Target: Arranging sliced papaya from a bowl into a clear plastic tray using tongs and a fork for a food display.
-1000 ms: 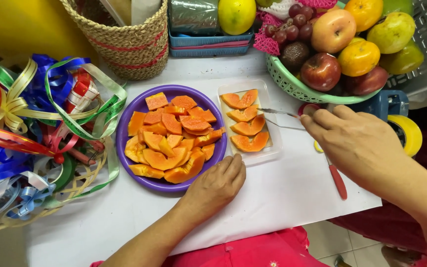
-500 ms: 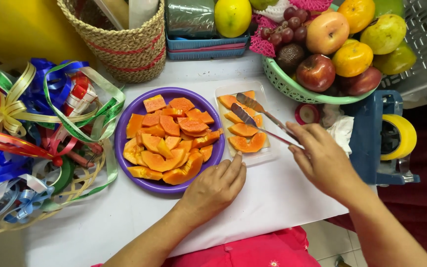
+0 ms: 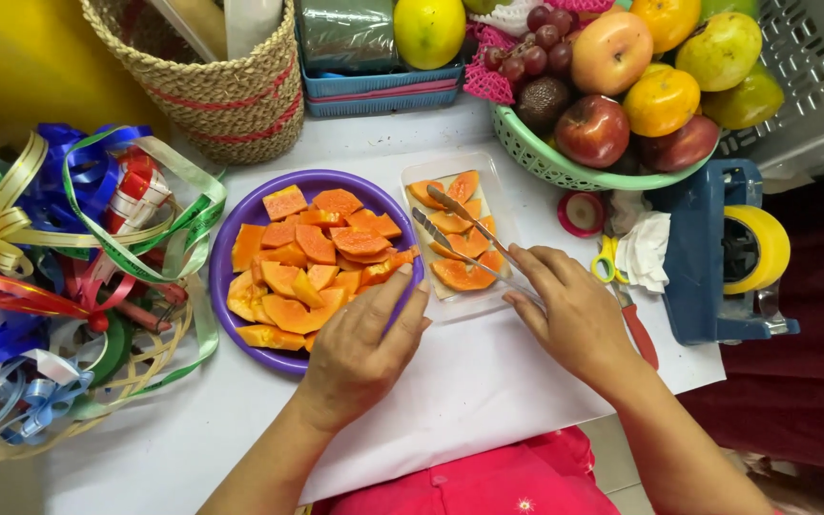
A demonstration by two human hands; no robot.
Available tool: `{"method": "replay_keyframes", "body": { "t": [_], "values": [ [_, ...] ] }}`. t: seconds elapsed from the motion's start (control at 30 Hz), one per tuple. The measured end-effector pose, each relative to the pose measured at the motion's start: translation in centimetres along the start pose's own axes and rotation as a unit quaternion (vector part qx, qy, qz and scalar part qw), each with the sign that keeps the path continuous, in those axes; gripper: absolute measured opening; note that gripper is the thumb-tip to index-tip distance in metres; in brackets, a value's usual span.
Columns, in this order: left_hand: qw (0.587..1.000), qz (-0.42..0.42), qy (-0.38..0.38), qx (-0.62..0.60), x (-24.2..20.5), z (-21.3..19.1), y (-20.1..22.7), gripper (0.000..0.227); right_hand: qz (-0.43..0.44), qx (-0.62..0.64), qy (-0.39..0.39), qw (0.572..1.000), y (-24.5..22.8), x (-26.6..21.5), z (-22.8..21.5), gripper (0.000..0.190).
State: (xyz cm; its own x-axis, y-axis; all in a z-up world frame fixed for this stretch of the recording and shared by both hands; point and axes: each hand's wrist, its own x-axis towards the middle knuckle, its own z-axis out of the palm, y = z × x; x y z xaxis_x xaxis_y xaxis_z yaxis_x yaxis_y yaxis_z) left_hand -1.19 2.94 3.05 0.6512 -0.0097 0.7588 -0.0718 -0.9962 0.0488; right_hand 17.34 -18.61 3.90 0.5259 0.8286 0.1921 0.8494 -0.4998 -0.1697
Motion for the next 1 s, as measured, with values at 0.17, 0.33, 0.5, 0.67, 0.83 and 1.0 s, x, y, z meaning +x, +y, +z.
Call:
{"method": "replay_keyframes", "body": {
  "t": [0.17,0.33,0.5,0.67,0.83,1.0],
  "values": [
    [0.998,-0.049,0.048,-0.013,0.6,-1.2,-1.3,0.028,0.053,0.077,0.097,0.991,3.7,-1.8,-1.6,0.03],
    [0.996,-0.09,0.018,0.006,0.2,-2.2,-2.7,0.029,0.277,-0.095,0.036,0.955,8.9,-4.0,-1.5,0.02],
    [0.994,-0.101,0.023,0.017,0.2,-2.5,-3.6,0.029,0.351,-0.151,0.014,0.924,10.6,-3.4,1.5,0.051],
    [0.994,-0.103,0.025,0.03,-0.2,-2.2,-4.0,0.029,0.333,-0.161,0.02,0.929,11.8,-3.2,2.7,0.027],
    [0.994,-0.102,0.022,0.026,0.0,-2.3,-4.1,0.028,0.277,-0.126,0.158,0.939,11.1,-5.0,-0.3,0.013],
    [0.994,-0.102,0.023,0.031,0.0,-2.2,-4.1,0.028,0.222,-0.063,0.281,0.932,11.6,-6.8,-3.8,0.01]
  ]
}}
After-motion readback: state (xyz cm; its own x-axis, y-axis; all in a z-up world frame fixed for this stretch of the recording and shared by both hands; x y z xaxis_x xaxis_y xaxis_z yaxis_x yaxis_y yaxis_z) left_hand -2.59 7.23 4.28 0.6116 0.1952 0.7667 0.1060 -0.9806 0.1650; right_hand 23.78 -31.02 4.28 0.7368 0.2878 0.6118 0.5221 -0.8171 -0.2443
